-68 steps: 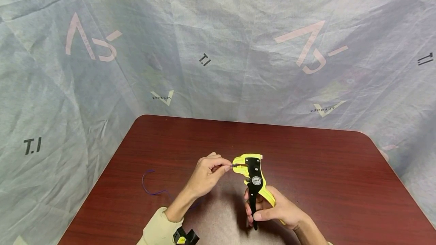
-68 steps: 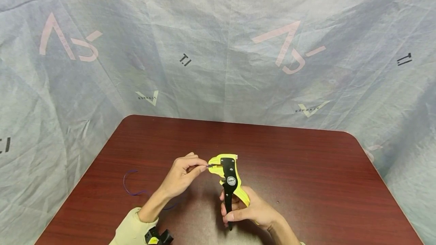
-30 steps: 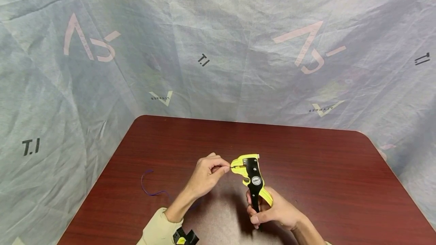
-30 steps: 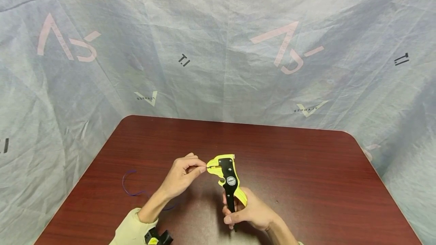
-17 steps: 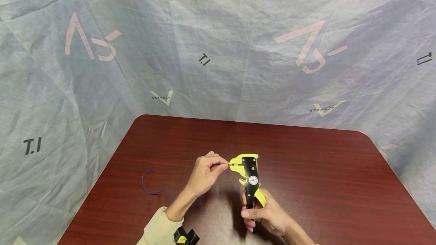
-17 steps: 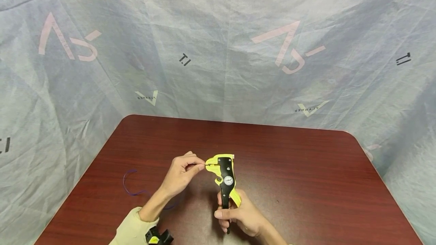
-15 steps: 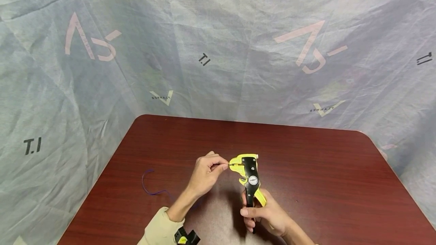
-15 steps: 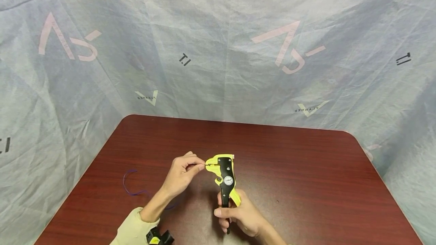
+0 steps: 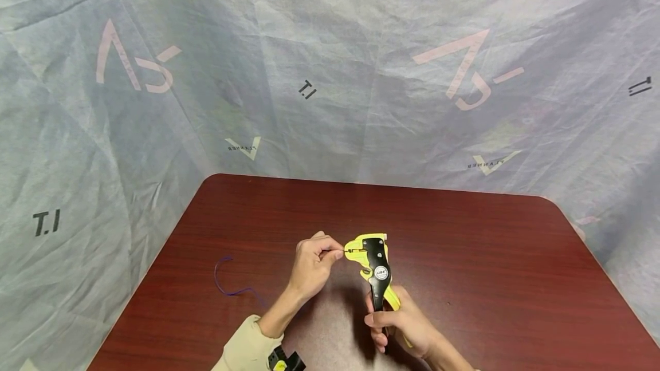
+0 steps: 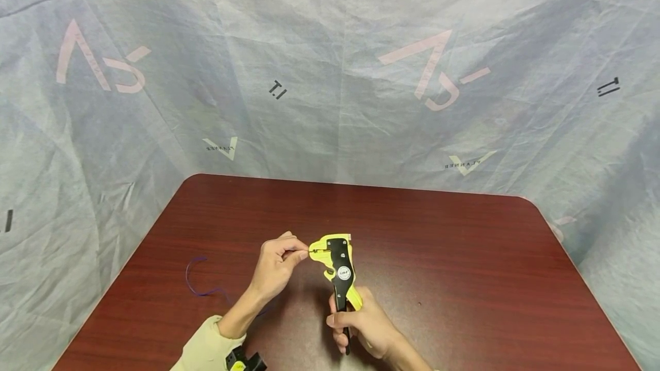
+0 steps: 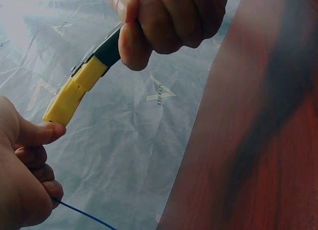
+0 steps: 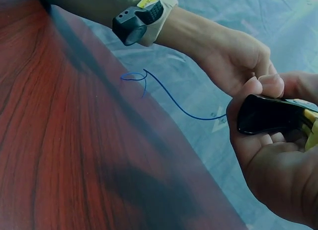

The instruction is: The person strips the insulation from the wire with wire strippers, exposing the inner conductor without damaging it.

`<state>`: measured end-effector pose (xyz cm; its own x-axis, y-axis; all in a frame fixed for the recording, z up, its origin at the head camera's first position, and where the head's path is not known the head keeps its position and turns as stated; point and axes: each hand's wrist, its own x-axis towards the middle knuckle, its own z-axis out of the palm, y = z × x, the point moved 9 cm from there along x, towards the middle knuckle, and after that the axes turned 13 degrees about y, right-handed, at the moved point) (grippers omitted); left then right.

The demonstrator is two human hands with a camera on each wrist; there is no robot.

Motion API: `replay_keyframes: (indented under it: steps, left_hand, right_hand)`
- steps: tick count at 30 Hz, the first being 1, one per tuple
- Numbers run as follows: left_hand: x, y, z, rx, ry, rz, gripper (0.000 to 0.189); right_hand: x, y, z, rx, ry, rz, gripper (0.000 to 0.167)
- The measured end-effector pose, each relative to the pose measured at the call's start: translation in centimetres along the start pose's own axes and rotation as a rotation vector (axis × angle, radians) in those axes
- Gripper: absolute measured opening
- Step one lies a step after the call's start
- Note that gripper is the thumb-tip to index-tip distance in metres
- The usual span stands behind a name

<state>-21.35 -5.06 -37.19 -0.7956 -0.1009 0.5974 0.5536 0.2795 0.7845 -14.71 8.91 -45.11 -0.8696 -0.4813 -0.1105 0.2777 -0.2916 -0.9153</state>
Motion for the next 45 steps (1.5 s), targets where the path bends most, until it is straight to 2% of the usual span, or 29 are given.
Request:
replay_keyframes:
  steps: [3, 10, 19, 35, 45]
  left_hand:
    - [-0.03, -0.02, 0.01, -0.007, 0.002, -0.009, 0.012]
    - [-0.16, -0.26, 0.15, -0.004, -0.005, -0.051, 0.012]
    - [-0.08, -0.61, 0.26, -0.041, -0.030, -0.091, 0.006]
    - [0.06, -0.45, 0.07, -0.054, -0.051, -0.111, 0.006]
    - [0.10, -0.39, -0.05, -0.062, -0.049, -0.085, 0.007]
  right_hand:
    - [-0.09, -0.23, 0.24, 0.003, -0.019, -0.021, 0.027]
    - [0.06, 0.13, -0.03, 0.019, -0.002, -0.013, 0.021]
    - [0.36, 0.01, -0.08, 0.069, -0.056, -0.057, 0.021]
    - [0.07, -0.67, 0.06, 0.049, -0.092, -0.082, 0.019]
    - [0.00, -0.73, 0.00, 0.046, -0.096, -0.079, 0.018]
